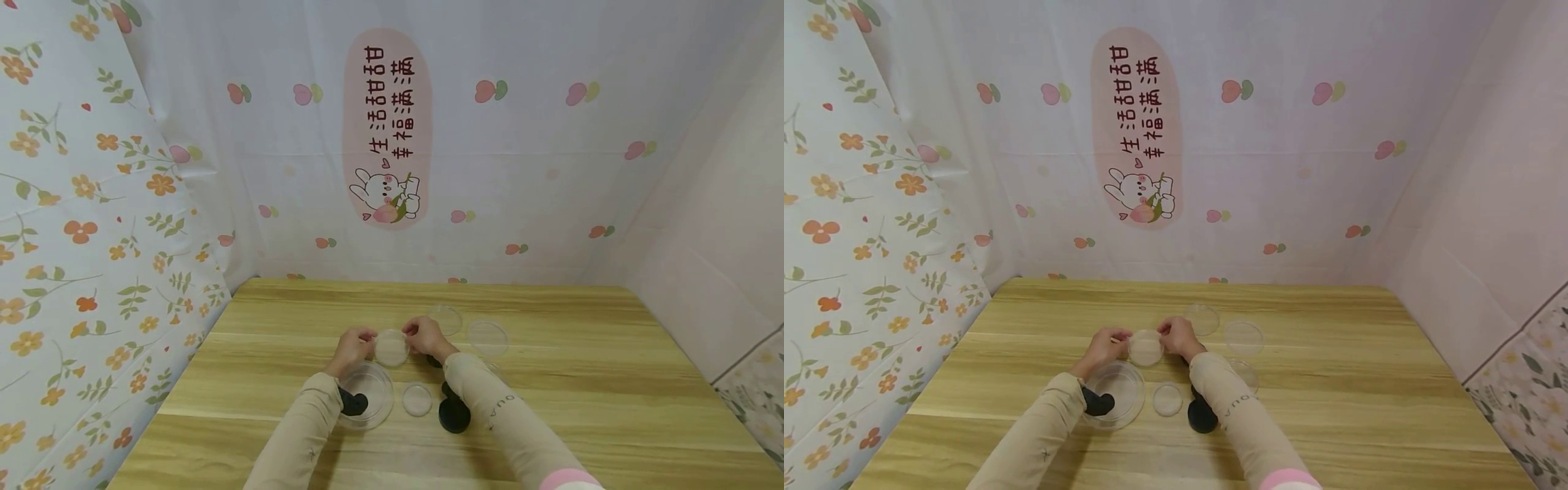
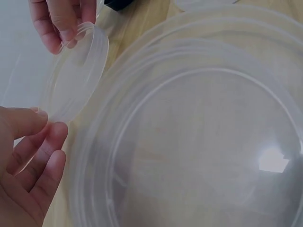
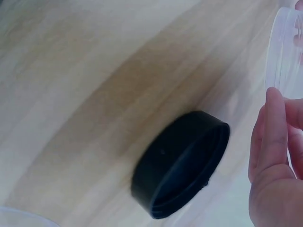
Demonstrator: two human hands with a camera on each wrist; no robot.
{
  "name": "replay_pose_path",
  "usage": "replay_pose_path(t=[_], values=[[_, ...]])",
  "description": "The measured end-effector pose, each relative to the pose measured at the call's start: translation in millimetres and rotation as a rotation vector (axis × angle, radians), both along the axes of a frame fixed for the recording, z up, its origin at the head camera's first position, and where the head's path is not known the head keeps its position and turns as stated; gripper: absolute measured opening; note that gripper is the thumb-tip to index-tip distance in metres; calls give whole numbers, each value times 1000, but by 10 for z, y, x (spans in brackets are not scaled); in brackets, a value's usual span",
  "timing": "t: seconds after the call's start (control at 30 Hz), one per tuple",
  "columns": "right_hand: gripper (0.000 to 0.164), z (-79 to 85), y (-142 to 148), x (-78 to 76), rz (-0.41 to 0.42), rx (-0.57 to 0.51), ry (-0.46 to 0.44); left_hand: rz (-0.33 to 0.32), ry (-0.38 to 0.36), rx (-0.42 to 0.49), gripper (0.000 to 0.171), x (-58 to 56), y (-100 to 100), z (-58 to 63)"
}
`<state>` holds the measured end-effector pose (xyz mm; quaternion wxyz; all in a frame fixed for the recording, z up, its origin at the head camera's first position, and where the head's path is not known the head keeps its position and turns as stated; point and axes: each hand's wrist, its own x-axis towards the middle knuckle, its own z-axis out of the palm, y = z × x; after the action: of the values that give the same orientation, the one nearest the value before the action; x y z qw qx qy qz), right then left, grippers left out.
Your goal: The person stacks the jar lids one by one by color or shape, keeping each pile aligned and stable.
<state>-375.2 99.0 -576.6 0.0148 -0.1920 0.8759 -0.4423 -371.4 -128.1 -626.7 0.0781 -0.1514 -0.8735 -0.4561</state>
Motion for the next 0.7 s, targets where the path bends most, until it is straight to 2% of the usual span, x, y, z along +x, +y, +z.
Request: replay_pose_path(t=[0.03, 0.07, 0.1, 0.13, 0.17, 0.27, 0.3, 0.33, 0.37, 0.4, 0.47, 0.53, 0.7], values=[[8, 72, -11, 34, -16, 14, -34, -4, 23, 9, 15, 1, -8, 8], [7, 66, -10, 22, -2, -4, 0, -7, 21, 12, 16, 25, -8, 60], [7, 146, -20, 61, -3, -10, -4, -7, 23, 3, 18, 149, 12, 271], [8, 287, -37, 141, -9, -21, -34, -3, 3, 4, 18, 226, 29, 407], [8, 451, -60, 244, -22, -26, -67, -12, 16, 10, 18, 295, 41, 523], [9, 918, -133, 550, -53, -55, -105, 11, -7, 26, 21, 650, 132, 1078], [11, 1091, -164, 665, -80, -53, -147, 28, -16, 31, 21, 765, 167, 1258], [11, 1176, -180, 739, -77, -64, -141, 53, -24, 38, 19, 782, 188, 1283], [11, 1230, -192, 783, -74, -69, -128, 73, -11, 38, 19, 861, 214, 1400], [12, 1275, -203, 820, -77, -74, -128, 116, -36, 17, 18, 955, 253, 1548], [12, 1310, -217, 852, -80, -75, -118, 152, -3, -21, 16, 1029, 281, 1668], [11, 1309, -227, 854, -88, -94, -124, 198, -13, -61, 14, 1061, 302, 1734], [6, 1287, -246, 861, -108, -127, -142, 231, -3, -118, 10, 1068, 273, 1764]])
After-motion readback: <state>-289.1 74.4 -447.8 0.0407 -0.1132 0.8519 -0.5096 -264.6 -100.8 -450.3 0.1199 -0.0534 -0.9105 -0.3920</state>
